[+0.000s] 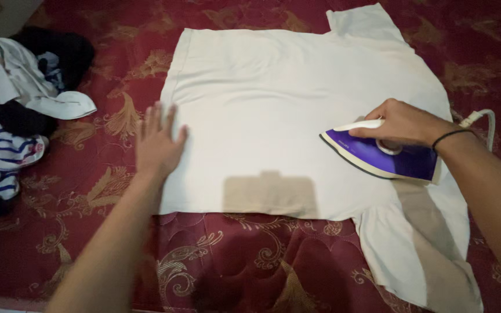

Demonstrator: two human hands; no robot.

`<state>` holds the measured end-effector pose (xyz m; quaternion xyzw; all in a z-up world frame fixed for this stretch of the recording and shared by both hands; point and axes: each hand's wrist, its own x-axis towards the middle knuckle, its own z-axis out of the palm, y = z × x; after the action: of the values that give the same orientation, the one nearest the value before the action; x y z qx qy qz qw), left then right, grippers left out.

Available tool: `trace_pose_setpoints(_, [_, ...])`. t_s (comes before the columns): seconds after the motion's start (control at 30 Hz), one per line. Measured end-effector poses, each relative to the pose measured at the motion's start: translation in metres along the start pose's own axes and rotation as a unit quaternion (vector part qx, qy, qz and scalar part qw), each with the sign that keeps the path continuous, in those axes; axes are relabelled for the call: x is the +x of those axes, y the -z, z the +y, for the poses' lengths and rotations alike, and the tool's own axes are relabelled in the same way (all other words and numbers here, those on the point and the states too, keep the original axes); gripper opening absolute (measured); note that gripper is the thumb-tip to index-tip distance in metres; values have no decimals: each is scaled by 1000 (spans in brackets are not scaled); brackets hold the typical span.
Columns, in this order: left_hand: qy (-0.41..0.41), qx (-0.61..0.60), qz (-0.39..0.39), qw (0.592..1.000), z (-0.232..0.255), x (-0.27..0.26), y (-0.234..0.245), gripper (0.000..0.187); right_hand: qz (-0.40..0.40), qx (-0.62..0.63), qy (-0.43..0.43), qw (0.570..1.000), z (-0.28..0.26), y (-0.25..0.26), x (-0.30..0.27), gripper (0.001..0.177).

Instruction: The person irons a white shirt laid flat on a patterned bedspread. They use a purple and white iron to smooth the fabric, periodically lifting and repositioning the shirt to access different areas.

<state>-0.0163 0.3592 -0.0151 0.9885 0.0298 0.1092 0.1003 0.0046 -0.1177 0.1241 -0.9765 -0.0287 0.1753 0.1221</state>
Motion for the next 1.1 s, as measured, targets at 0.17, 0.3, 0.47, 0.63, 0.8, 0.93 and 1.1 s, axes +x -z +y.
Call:
trace_pose_setpoints(0.17, [46,-24,7,999,-15,-19,14,72,-6,-7,9,1000,-31,-3,-11,52])
trace_pose_setpoints(0.3, [38,-26,20,999,-14,-21,14,71,-11,-29,34,999,-64,-9,-15,52])
trace_pose_setpoints(0.47, [32,-27,32,999,-15,-21,13,70,17,-68,72,995,-106,-25,-12,57])
trace_pose_setpoints(0.63, [29,-19,45,998,-16,-19,9,69,130,-104,122,979,-133,-43,-10,52])
trace_pose_setpoints(0.8, [27,-29,71,997,-14,-21,7,66,143,-92,133,976,-132,-45,-5,53])
trace_pose_setpoints(0.93, [9,-49,99,994,7,-14,7,63,113,-85,129,981,-127,-37,-8,59])
trace_pose_setpoints(1.1, [-50,-82,79,992,69,-12,-6,62,-8,-81,81,993,-120,-28,-22,58])
